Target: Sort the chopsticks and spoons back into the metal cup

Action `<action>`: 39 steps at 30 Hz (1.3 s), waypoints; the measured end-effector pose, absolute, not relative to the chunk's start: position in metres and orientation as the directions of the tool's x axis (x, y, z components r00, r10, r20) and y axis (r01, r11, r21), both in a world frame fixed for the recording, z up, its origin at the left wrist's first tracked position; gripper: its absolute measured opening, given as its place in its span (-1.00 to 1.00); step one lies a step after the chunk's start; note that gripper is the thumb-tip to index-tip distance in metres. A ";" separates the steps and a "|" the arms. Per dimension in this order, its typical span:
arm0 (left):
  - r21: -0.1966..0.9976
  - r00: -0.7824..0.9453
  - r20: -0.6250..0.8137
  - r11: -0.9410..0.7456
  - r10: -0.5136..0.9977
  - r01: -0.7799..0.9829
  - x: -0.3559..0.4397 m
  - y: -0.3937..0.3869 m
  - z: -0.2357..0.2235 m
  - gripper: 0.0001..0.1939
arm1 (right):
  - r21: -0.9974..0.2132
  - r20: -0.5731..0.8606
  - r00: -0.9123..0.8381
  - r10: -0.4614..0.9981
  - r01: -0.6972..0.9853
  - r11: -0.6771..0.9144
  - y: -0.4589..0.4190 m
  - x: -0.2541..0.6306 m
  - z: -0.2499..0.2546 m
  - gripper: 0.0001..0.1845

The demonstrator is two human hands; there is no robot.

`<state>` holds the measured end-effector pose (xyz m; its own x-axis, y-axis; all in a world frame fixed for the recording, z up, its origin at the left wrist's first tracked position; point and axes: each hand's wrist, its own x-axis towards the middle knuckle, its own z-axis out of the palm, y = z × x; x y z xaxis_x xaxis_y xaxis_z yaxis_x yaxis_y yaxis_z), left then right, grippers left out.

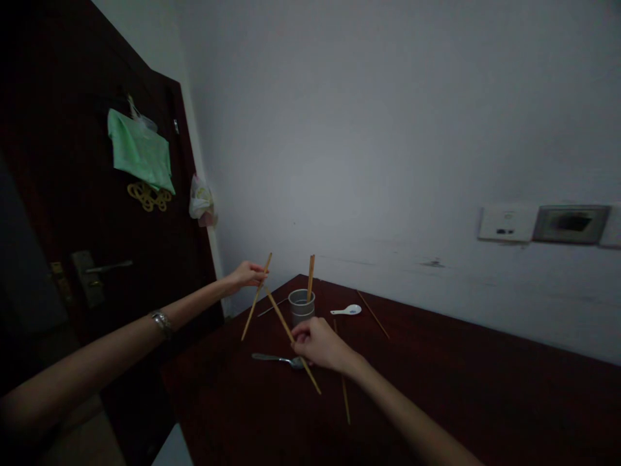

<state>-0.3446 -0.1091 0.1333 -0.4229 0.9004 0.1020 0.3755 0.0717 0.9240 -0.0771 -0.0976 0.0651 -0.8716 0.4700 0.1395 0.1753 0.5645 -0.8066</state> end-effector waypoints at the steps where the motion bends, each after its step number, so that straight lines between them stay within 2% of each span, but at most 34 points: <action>1: 0.881 -0.419 0.056 0.153 0.906 0.449 -0.358 -0.108 0.126 -0.87 | -0.769 0.140 -0.896 0.422 0.171 0.616 -0.101 -0.074 0.060 -0.79; 4: 0.689 -0.423 -0.045 0.335 0.905 0.643 -0.387 -0.108 0.097 -0.93 | -0.631 0.154 -0.953 0.262 0.109 0.768 -0.113 -0.068 0.044 -0.79; 6: 0.524 -0.378 -0.126 0.385 0.917 0.760 -0.395 -0.109 0.077 -0.94 | -0.545 0.120 -0.976 0.182 0.089 0.834 -0.122 -0.066 0.034 -0.77; 7: 0.482 -0.360 -0.159 0.390 0.919 0.784 -0.395 -0.109 0.068 -0.94 | -0.499 0.099 -0.983 0.155 0.085 0.862 -0.127 -0.066 0.030 -0.76; 11: 0.445 -0.277 -0.211 0.345 0.937 0.827 -0.383 -0.109 0.041 -0.93 | -0.319 0.100 -0.988 0.122 0.084 0.944 -0.141 -0.066 0.020 -0.73; 15: 0.390 -0.189 -0.197 0.254 0.962 0.885 -0.371 -0.106 0.023 -0.89 | -0.222 0.116 -0.987 0.115 0.087 0.971 -0.149 -0.068 0.013 -0.71; 21: 0.353 -0.210 -0.076 0.224 0.975 0.909 -0.366 -0.101 0.011 -0.72 | -0.209 0.126 -0.986 0.110 0.082 0.975 -0.153 -0.071 0.008 -0.72; 26: 0.426 -0.304 -0.192 0.358 0.933 0.831 -0.368 -0.100 0.008 -0.55 | -0.206 0.136 -0.979 0.149 0.119 0.971 -0.157 -0.074 0.008 -0.72; 30: 0.474 -0.344 -0.211 0.404 0.915 0.782 -0.367 -0.100 0.008 -0.46 | -0.211 0.145 -0.977 0.158 0.126 0.969 -0.159 -0.078 0.004 -0.72; 36: 0.484 -0.357 -0.225 0.423 0.906 0.766 -0.368 -0.100 0.006 -0.47 | -0.209 0.162 -0.974 0.155 0.120 0.971 -0.158 -0.080 0.000 -0.71; 39: 0.431 -0.340 -0.177 0.383 0.924 0.817 -0.369 -0.097 0.010 -0.64 | -0.227 0.166 -0.974 0.157 0.117 0.967 -0.157 -0.078 0.001 -0.70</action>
